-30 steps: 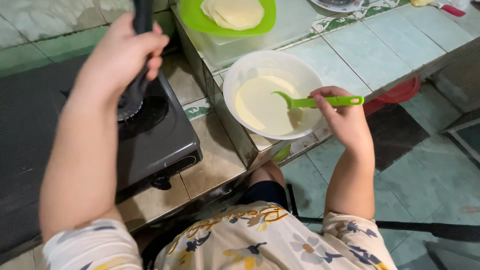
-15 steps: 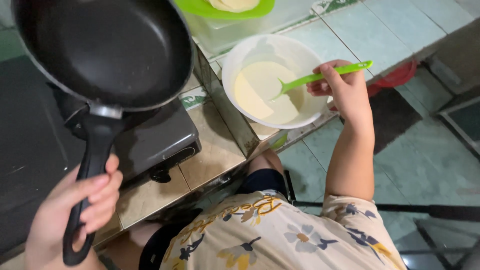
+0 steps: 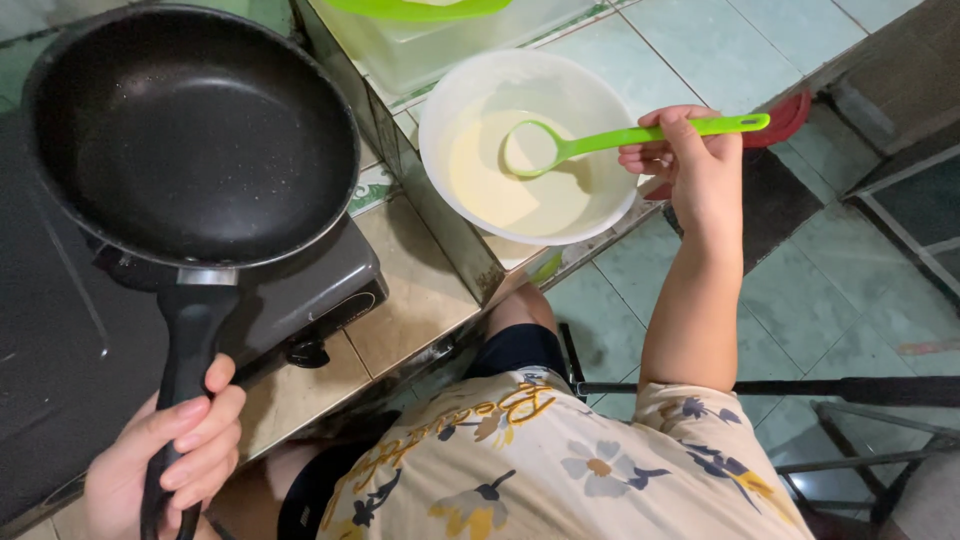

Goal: Pouring batter into a pan and spreading it to create thin crepes or wrappers.

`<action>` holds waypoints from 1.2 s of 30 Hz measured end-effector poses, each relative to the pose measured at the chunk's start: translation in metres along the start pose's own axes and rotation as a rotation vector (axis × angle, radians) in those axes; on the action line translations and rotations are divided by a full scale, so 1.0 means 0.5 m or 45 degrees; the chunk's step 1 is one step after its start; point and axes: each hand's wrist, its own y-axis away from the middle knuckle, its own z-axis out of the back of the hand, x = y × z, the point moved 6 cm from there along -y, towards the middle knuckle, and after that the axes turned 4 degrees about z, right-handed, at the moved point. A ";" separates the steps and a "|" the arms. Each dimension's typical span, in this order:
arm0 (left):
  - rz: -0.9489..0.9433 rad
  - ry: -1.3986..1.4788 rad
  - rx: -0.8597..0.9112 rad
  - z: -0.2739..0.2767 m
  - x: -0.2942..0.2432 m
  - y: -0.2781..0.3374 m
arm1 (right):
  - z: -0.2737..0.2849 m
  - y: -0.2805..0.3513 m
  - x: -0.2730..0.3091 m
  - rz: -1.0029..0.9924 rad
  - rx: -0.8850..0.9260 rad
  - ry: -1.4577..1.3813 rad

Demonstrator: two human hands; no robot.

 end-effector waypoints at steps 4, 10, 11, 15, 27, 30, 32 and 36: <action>0.039 0.118 0.081 -0.012 0.017 0.001 | 0.015 0.001 0.003 0.033 -0.040 0.003; -0.044 0.325 0.062 -0.006 0.054 0.016 | 0.016 0.012 0.023 0.136 -0.009 0.012; -0.047 0.360 0.106 -0.011 0.056 0.016 | 0.019 0.012 0.022 0.141 -0.016 -0.043; -0.001 0.423 0.155 -0.017 0.066 0.016 | 0.029 0.005 0.016 0.135 -0.058 -0.128; 0.006 0.557 0.252 -0.035 0.084 0.004 | 0.013 0.007 0.018 0.156 -0.048 -0.166; 0.027 0.557 0.201 -0.031 0.088 0.002 | 0.011 0.009 0.020 0.170 -0.051 -0.183; 0.021 0.569 0.195 -0.024 0.091 0.001 | 0.017 0.010 0.012 0.173 -0.056 -0.145; 0.027 0.543 0.186 -0.022 0.094 -0.003 | 0.014 0.013 0.015 0.227 -0.035 -0.126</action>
